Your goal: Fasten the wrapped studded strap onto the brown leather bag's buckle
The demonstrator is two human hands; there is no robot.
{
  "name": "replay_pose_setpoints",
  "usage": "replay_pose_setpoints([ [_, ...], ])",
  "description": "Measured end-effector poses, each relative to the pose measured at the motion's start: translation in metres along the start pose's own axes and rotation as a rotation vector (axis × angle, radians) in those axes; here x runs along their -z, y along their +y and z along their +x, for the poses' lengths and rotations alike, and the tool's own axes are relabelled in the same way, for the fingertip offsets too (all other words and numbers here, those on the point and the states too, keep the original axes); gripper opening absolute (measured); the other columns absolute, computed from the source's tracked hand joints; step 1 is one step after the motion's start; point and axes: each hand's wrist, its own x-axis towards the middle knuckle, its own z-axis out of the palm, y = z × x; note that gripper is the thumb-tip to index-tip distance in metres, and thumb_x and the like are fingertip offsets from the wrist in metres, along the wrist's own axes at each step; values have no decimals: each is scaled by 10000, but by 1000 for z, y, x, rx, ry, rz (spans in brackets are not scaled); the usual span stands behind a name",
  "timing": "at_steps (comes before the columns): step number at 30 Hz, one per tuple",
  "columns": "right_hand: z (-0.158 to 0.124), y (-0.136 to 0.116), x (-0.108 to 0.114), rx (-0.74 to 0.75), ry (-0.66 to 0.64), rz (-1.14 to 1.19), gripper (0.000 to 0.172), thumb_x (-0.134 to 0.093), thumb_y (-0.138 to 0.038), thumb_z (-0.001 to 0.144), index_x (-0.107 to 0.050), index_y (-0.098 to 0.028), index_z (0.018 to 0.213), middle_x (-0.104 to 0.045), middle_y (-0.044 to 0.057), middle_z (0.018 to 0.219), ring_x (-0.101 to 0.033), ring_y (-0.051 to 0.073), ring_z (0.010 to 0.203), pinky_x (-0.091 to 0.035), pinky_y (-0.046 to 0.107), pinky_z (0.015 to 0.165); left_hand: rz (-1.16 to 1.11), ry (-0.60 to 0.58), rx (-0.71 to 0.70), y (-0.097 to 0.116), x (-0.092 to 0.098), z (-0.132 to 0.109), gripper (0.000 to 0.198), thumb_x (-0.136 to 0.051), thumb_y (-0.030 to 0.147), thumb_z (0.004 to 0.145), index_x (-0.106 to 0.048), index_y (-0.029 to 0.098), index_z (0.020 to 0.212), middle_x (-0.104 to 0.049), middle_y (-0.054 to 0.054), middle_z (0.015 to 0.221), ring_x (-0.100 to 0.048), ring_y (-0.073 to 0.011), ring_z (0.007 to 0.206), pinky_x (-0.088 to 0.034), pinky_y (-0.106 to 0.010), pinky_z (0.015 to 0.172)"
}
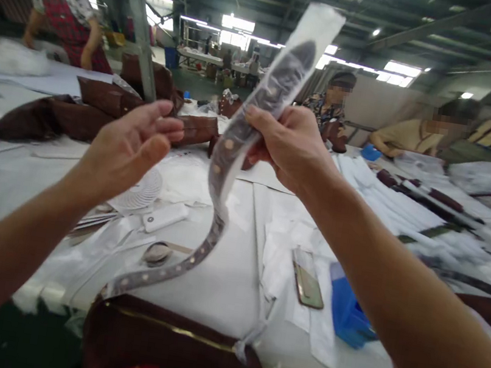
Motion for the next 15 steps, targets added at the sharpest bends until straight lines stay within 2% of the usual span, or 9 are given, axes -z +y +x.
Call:
replay_pose_setpoints([
  [2, -12, -39, -4, 65, -34, 22, 283, -651, -384, 839, -588, -150, 693, -597, -16, 528, -530, 86, 415, -446, 173, 385, -154, -199, -92, 39, -28, 34, 568, -392, 464, 937, -371, 69, 1344, -674, -85, 1077, -627, -252, 1057, -502, -461, 890],
  [3, -18, -51, -3, 89, -51, 7, 293, -625, -391, 863, -586, -154, 695, -594, -15, 522, -539, 92, 425, -459, 178, 396, -195, -239, -97, 56, -39, 44, 537, -342, 470, 952, -421, 71, 1303, -684, -67, 1000, -664, -239, 962, -530, -464, 826],
  [6, -36, -61, 14, 130, -105, -145, 375, -552, -455, 903, -596, -145, 697, -595, 1, 530, -549, 102, 452, -469, 194, 431, -197, -361, 46, 86, -49, 52, 478, -356, 473, 955, -535, 80, 1159, -668, -33, 771, -682, -174, 669, -553, -353, 613],
  [9, -57, -51, 40, 181, -91, -529, 449, -538, -515, 894, -640, -114, 721, -564, 3, 513, -519, 103, 455, -445, 223, 483, -89, -501, 296, 84, -37, 47, 385, -523, 460, 895, -607, 97, 990, -588, 9, 560, -543, -79, 407, -427, -193, 426],
  [11, -71, -43, 49, 309, -51, -859, 409, -628, -491, 843, -671, -90, 912, -602, 22, 598, -535, 126, 517, -431, 256, 547, -8, -571, 466, 76, -29, 41, 330, -616, 453, 833, -618, 127, 879, -521, 40, 466, -412, -43, 304, -299, -154, 331],
  [12, -77, -39, 49, 383, -54, -997, 458, -685, -469, 803, -641, -88, 1053, -637, 49, 699, -556, 147, 576, -422, 268, 578, 15, -600, 535, 73, -27, 37, 315, -644, 456, 807, -612, 144, 832, -496, 50, 440, -367, -37, 282, -250, -154, 303],
  [14, -85, -33, 44, 468, -165, -1167, 618, -747, -426, 749, -533, -103, 1230, -655, 112, 914, -584, 186, 693, -395, 268, 605, 15, -668, 614, 73, -28, 31, 313, -661, 473, 782, -598, 166, 769, -472, 62, 418, -334, -36, 274, -216, -157, 285],
  [15, -87, -31, 39, 463, -252, -1202, 596, -740, -395, 758, -522, -104, 1230, -648, 129, 965, -587, 193, 722, -376, 256, 600, -3, -706, 621, 75, -30, 28, 322, -656, 485, 779, -596, 170, 749, -467, 65, 413, -331, -37, 277, -219, -156, 285],
])
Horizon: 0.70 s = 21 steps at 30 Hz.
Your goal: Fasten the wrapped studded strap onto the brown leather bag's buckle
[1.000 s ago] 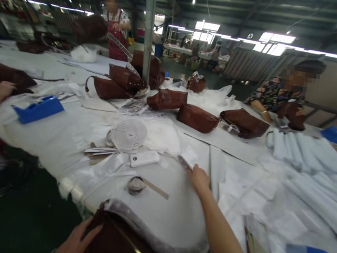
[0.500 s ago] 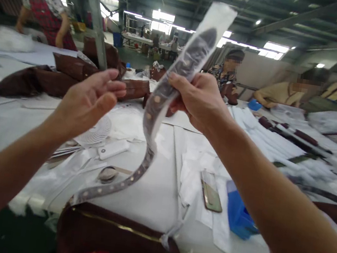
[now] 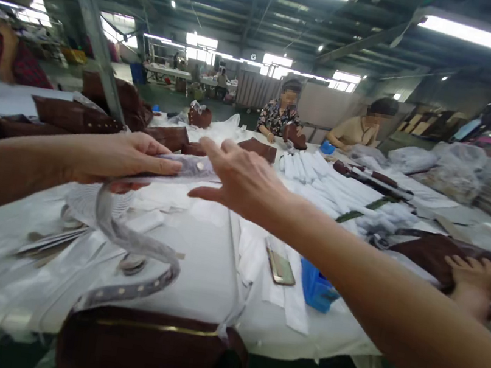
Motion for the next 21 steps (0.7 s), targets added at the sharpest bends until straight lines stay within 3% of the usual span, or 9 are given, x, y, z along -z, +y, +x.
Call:
replay_pose_setpoints([
  [2, 4, -6, -6, 15, -109, 27, 332, -669, -281, 811, -588, -97, 1075, -657, 117, 910, -580, 177, 710, -335, 232, 582, -21, -62, -39, 7, -7, -4, 355, -627, 521, 785, -600, 170, 736, -458, 68, 408, -329, -40, 282, -232, -154, 292],
  [4, 11, -8, -10, -14, -94, 111, 83, -568, -147, 825, -621, -104, 873, -647, 64, 766, -544, 133, 637, -304, 217, 562, -43, -76, -88, 18, -8, -9, 398, -596, 564, 788, -609, 166, 773, -454, 69, 413, -336, -45, 287, -231, -151, 299],
  [9, 21, -4, -7, -155, 194, 553, 187, -455, -83, 731, -539, -145, 575, -468, -51, 513, -394, 64, 482, -246, 178, 463, 41, 15, -246, 32, 10, -14, 455, -649, 553, 752, -589, 174, 996, -442, 87, 498, -361, -55, 344, -258, -153, 313],
  [12, 21, -9, -13, -308, 268, 869, 171, -436, -146, 749, -572, -154, 644, -453, -70, 456, -384, 60, 390, -240, 164, 383, 131, 53, -342, 21, 15, -9, 519, -623, 549, 774, -545, 175, 1125, -477, 71, 599, -390, -66, 419, -297, -166, 357],
  [15, 22, -17, -24, -420, 334, 1133, 194, -450, -242, 798, -601, -147, 724, -442, -78, 412, -353, 60, 321, -240, 161, 328, 115, 71, -474, 1, 11, 1, 521, -560, 565, 816, -556, 148, 1130, -574, -1, 812, -502, -112, 671, -420, -199, 576],
  [17, 23, -23, -30, -458, 399, 1253, 203, -480, -287, 798, -597, -145, 710, -435, -76, 417, -336, 54, 319, -228, 155, 315, 50, 31, -488, -11, 7, 6, 517, -526, 579, 834, -582, 136, 1094, -573, -8, 848, -480, -114, 722, -408, -205, 646],
  [21, 23, -33, -37, -523, 508, 1411, 212, -525, -322, 779, -577, -151, 665, -425, -73, 426, -312, 42, 324, -202, 147, 307, -103, -110, -399, -23, -3, 8, 527, -512, 611, 827, -637, 122, 975, -455, 46, 660, -335, -81, 581, -297, -190, 544],
])
